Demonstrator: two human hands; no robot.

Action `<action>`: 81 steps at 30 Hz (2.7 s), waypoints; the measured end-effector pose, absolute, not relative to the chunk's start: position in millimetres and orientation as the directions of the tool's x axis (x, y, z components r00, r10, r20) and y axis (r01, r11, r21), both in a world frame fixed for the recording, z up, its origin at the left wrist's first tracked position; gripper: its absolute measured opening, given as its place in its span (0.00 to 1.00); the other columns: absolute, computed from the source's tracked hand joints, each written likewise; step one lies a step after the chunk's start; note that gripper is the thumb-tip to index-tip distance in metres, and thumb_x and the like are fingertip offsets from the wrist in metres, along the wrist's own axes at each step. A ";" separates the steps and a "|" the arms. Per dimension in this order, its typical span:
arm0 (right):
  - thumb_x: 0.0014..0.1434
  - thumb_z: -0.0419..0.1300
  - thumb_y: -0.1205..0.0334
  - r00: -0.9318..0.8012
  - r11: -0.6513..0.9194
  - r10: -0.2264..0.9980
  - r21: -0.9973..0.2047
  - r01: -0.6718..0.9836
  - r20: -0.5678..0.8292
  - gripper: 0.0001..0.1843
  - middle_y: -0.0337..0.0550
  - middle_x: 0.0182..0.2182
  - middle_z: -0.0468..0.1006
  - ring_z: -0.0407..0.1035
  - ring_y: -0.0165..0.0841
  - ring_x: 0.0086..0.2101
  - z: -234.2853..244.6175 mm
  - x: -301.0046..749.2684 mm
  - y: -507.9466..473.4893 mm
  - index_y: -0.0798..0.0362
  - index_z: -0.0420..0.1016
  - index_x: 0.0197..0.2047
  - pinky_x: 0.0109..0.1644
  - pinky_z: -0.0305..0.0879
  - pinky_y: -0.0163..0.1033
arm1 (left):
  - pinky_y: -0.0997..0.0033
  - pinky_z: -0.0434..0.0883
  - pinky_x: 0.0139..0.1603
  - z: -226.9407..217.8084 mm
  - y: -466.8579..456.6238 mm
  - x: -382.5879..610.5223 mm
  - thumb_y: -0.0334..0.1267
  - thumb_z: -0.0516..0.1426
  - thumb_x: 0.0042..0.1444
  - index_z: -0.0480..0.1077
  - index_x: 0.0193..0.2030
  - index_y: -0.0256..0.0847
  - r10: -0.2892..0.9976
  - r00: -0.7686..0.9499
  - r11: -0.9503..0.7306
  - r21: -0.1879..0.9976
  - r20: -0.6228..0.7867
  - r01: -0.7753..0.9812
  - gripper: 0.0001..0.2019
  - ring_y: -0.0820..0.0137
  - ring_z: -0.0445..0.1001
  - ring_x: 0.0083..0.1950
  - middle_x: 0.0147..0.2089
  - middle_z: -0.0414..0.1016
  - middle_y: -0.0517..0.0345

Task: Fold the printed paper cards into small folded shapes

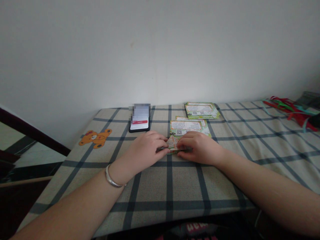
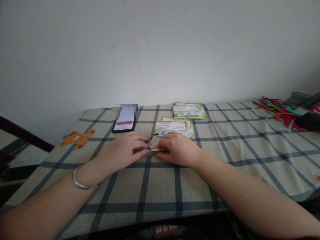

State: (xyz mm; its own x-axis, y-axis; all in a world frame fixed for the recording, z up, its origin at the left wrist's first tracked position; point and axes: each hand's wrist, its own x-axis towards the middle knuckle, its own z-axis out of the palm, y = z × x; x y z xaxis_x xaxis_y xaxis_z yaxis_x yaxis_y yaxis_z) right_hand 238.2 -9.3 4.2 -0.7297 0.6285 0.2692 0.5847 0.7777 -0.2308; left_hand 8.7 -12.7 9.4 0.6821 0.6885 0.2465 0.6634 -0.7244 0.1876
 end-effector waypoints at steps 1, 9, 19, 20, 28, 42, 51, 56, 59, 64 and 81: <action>0.57 0.60 0.60 -0.725 0.775 0.632 -0.226 0.591 0.272 0.07 0.42 0.32 0.76 0.68 0.32 0.35 4.1 237.8 -9.6 0.54 0.75 0.37 0.41 0.61 0.38 | 0.60 0.69 0.51 9.4 -12.9 8.9 0.40 0.57 0.61 0.77 0.39 0.42 0.687 0.682 -0.726 0.180 0.250 0.664 0.08 0.64 0.71 0.49 0.45 0.77 0.56; 0.63 0.54 0.62 -0.688 0.724 0.664 -0.023 0.689 0.294 0.11 0.42 0.29 0.75 0.67 0.32 0.32 0.1 231.2 -13.1 0.54 0.76 0.33 0.37 0.58 0.38 | 0.61 0.69 0.49 9.8 -15.2 13.8 0.36 0.53 0.62 0.77 0.37 0.39 0.677 0.680 -0.728 0.120 0.284 0.675 0.10 0.64 0.72 0.46 0.41 0.77 0.53; 0.63 0.55 0.65 -0.666 0.681 0.667 0.088 0.727 0.333 0.11 0.42 0.26 0.75 0.65 0.31 0.28 -2.7 226.5 -17.7 0.56 0.75 0.31 0.32 0.54 0.38 | 0.64 0.68 0.39 6.1 -15.1 15.6 0.38 0.55 0.62 0.74 0.35 0.37 0.659 0.705 -0.724 -0.032 0.262 0.689 0.09 0.64 0.69 0.40 0.35 0.72 0.53; 0.63 0.55 0.65 -0.668 0.683 0.666 0.092 0.725 0.332 0.11 0.42 0.26 0.75 0.65 0.31 0.27 -2.5 226.7 -17.7 0.56 0.75 0.31 0.31 0.54 0.38 | 0.65 0.68 0.39 6.2 -15.0 15.9 0.38 0.56 0.62 0.74 0.35 0.37 0.654 0.709 -0.727 -0.040 0.263 0.685 0.09 0.64 0.69 0.40 0.34 0.72 0.53; 0.62 0.59 0.62 -0.625 0.659 0.729 -0.041 0.751 0.280 0.09 0.41 0.28 0.77 0.67 0.30 0.29 3.7 231.5 -10.4 0.54 0.78 0.32 0.32 0.55 0.36 | 0.65 0.69 0.40 2.8 -14.5 16.3 0.38 0.57 0.61 0.75 0.33 0.38 0.712 0.647 -0.683 0.053 0.272 0.729 0.09 0.65 0.71 0.40 0.33 0.74 0.54; 0.63 0.56 0.54 -0.580 0.643 0.735 -0.090 0.761 0.351 0.14 0.39 0.28 0.76 0.68 0.31 0.32 -4.5 226.5 -8.2 0.50 0.78 0.31 0.32 0.54 0.36 | 0.64 0.69 0.39 -3.5 -8.7 15.9 0.39 0.58 0.60 0.76 0.35 0.39 0.767 0.564 -0.626 0.165 0.306 0.762 0.08 0.64 0.71 0.39 0.33 0.76 0.54; 0.62 0.57 0.57 -0.570 0.634 0.746 -0.105 0.766 0.344 0.13 0.39 0.26 0.74 0.67 0.30 0.32 -4.4 222.6 -7.4 0.52 0.75 0.28 0.33 0.56 0.36 | 0.63 0.70 0.41 -3.6 -8.5 17.4 0.38 0.57 0.60 0.76 0.36 0.38 0.776 0.552 -0.612 0.157 0.304 0.775 0.08 0.63 0.72 0.40 0.33 0.75 0.52; 0.61 0.58 0.58 -0.541 0.609 0.772 -0.146 0.779 0.333 0.13 0.39 0.27 0.74 0.67 0.31 0.32 -6.4 221.5 -6.5 0.52 0.73 0.27 0.34 0.56 0.35 | 0.62 0.70 0.41 -2.2 -10.1 19.3 0.37 0.57 0.61 0.75 0.36 0.37 0.787 0.550 -0.602 0.153 0.280 0.784 0.08 0.62 0.71 0.41 0.33 0.74 0.52; 0.60 0.59 0.58 -0.517 0.589 0.796 -0.207 0.781 0.314 0.11 0.38 0.27 0.75 0.67 0.30 0.31 -6.8 220.9 -5.5 0.52 0.72 0.27 0.33 0.55 0.35 | 0.61 0.69 0.42 -2.7 -10.4 20.7 0.36 0.57 0.60 0.74 0.35 0.37 0.787 0.552 -0.601 0.140 0.275 0.787 0.07 0.62 0.71 0.41 0.33 0.74 0.52; 0.59 0.59 0.59 -0.488 0.558 0.824 -0.260 0.788 0.288 0.10 0.38 0.26 0.75 0.65 0.30 0.29 -7.1 220.6 -4.3 0.51 0.71 0.27 0.32 0.54 0.35 | 0.60 0.69 0.45 -5.5 -10.5 21.9 0.35 0.57 0.60 0.71 0.35 0.37 0.768 0.570 -0.618 0.107 0.291 0.779 0.05 0.61 0.69 0.43 0.35 0.74 0.53; 0.58 0.61 0.59 -0.497 0.543 0.839 -0.292 0.787 0.221 0.04 0.38 0.31 0.76 0.68 0.31 0.32 -0.8 233.1 -5.6 0.50 0.75 0.33 0.34 0.56 0.34 | 0.63 0.68 0.47 -1.6 -4.1 8.3 0.32 0.58 0.59 0.72 0.41 0.40 0.758 0.608 -0.649 0.189 0.236 0.737 0.05 0.63 0.68 0.46 0.41 0.75 0.56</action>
